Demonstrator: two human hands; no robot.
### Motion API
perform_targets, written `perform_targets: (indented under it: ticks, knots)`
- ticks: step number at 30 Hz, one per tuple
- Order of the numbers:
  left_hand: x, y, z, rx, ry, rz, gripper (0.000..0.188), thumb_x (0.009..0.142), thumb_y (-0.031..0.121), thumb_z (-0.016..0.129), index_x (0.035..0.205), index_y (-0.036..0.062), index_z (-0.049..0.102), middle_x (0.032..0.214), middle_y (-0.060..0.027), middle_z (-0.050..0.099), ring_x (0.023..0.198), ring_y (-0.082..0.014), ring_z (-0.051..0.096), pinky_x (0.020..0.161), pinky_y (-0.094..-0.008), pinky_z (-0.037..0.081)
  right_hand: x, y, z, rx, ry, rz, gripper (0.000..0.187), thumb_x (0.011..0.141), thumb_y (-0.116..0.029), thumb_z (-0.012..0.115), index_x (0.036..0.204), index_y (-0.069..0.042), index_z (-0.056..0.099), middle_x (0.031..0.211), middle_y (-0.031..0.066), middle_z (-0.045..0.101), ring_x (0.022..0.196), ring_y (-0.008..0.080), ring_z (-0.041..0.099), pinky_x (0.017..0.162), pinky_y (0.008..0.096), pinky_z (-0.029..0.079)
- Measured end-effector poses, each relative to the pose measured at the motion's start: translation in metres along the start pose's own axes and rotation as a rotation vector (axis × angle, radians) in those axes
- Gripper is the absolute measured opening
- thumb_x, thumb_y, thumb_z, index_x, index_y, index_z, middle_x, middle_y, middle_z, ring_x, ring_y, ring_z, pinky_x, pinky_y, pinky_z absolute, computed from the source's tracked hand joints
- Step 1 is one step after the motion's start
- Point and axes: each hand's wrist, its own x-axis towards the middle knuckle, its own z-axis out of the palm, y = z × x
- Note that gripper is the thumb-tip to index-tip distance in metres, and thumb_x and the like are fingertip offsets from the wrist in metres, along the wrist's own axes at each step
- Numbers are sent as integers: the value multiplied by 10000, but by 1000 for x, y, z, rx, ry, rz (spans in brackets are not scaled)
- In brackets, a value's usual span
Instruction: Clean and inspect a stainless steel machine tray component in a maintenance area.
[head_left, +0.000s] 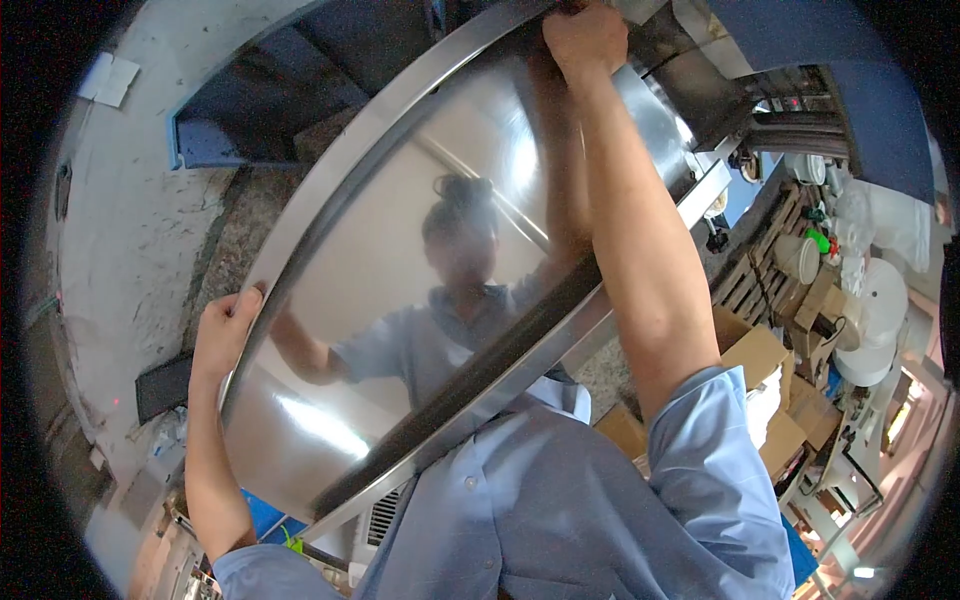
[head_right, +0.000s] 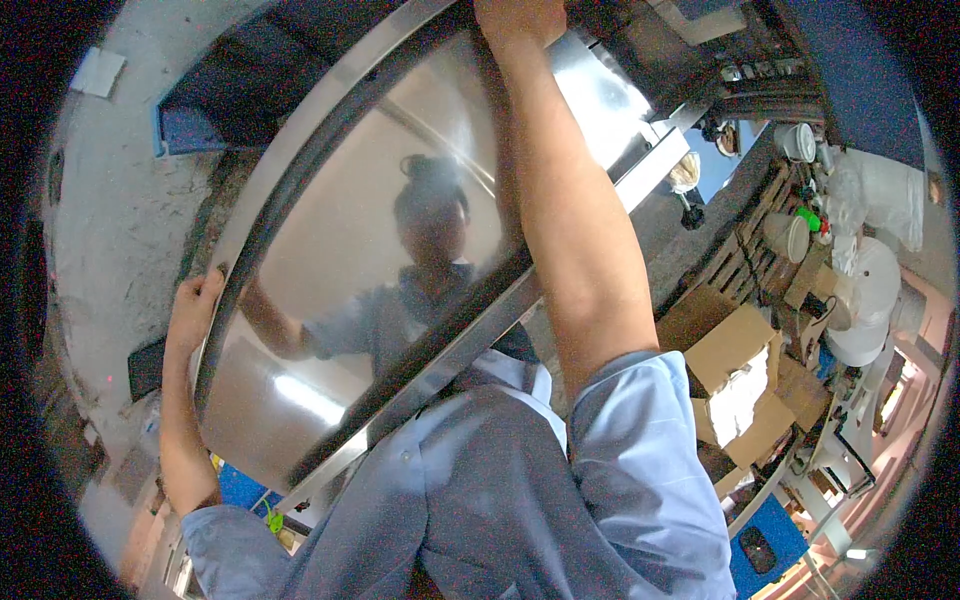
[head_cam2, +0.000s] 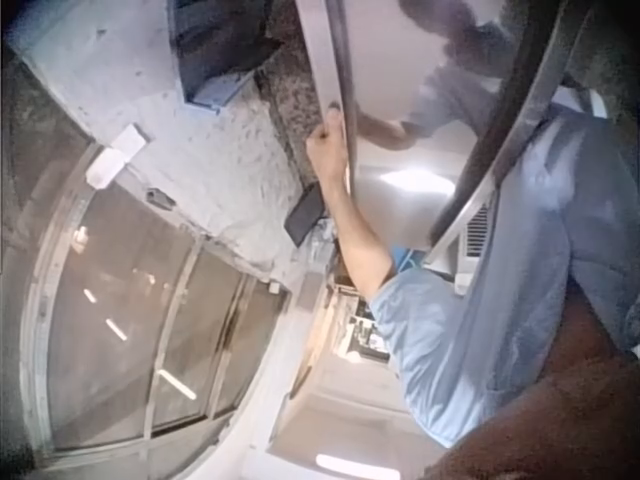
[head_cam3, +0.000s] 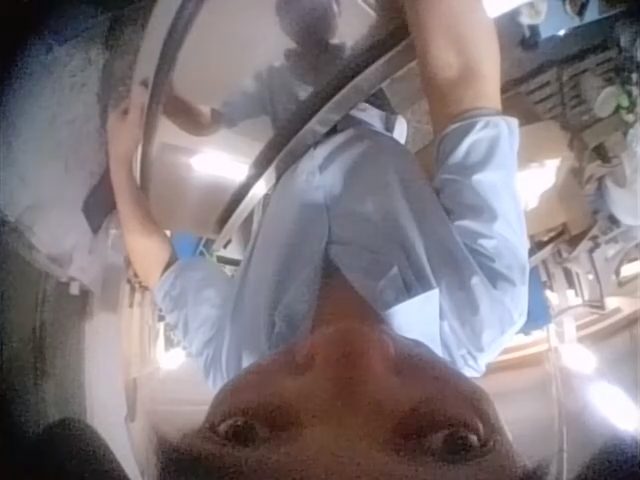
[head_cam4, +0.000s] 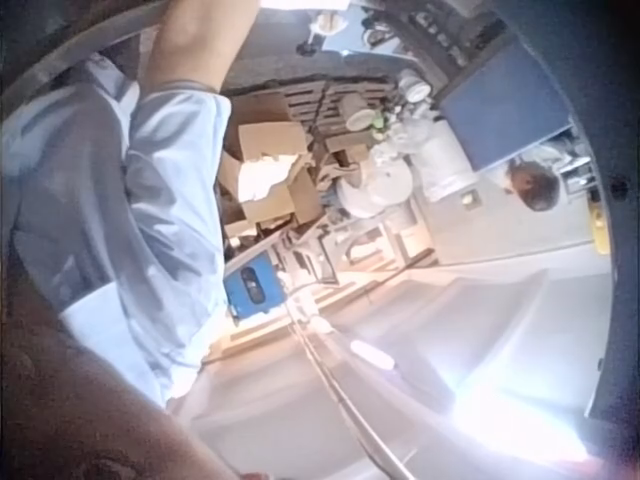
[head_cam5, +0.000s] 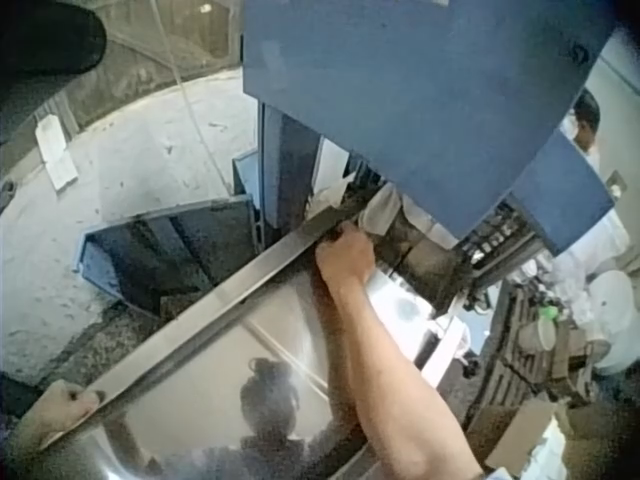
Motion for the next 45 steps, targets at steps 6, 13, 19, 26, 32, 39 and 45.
perform_targets:
  ticks: [6, 13, 19, 26, 32, 39, 45]
  knots:
    - [0, -4, 0, 0, 13, 2, 609, 926, 537, 604, 866, -61, 705, 717, -21, 615, 705, -104, 547, 655, -304, 458, 2, 12, -8, 270, -61, 17, 312, 796, -195, 648, 1076, -97, 745, 1078, 212, 711, 1027, 400, 669, 879, 453, 543]
    - [-2, 2, 0, -9, 19, 4, 611, 917, 542, 606, 837, -57, 698, 693, -9, 597, 685, -98, 533, 636, -301, 448, 0, 2, 4, 30, 40, -6, 325, 792, -180, 645, 1090, -94, 745, 1070, 211, 713, 1016, 391, 673, 869, 457, 544]
    - [-2, -2, 1, -6, -12, -10, 601, 907, 538, 612, 808, -50, 687, 682, -5, 588, 671, -91, 525, 626, -293, 442, -4, 16, -5, 481, -65, -79, 318, 794, -195, 661, 1068, -56, 744, 1066, 225, 710, 1017, 393, 671, 880, 451, 541]
    - [-3, 7, 1, 23, 7, -25, 605, 904, 550, 611, 798, -41, 687, 681, -12, 597, 669, -94, 533, 629, -293, 447, 0, 6, 6, 39, -55, 15, 354, 815, -195, 659, 1139, -71, 725, 1089, 205, 715, 1009, 395, 677, 878, 451, 544]
    - [-3, 9, 2, 31, 0, -13, 618, 898, 565, 612, 805, -40, 698, 684, -24, 622, 682, -113, 565, 651, -313, 466, -1, 4, 5, 47, -27, 38, 395, 808, -207, 675, 1179, -82, 716, 1149, 211, 698, 1081, 393, 651, 929, 455, 521]
    - [1, 11, 4, 22, 4, -3, 638, 895, 576, 611, 792, -47, 698, 679, -48, 633, 684, -122, 575, 659, -314, 472, -1, 22, 11, 274, 41, -45, 344, 787, -182, 697, 1109, -70, 741, 1092, 209, 713, 1047, 389, 667, 904, 446, 535]
    - [1, 7, 3, 30, 10, -9, 654, 890, 591, 621, 823, -53, 708, 704, -63, 653, 699, -127, 592, 677, -311, 485, -1, 5, 20, 38, 55, 101, 332, 781, -174, 703, 1097, -83, 746, 1090, 209, 716, 1044, 369, 678, 905, 450, 534]
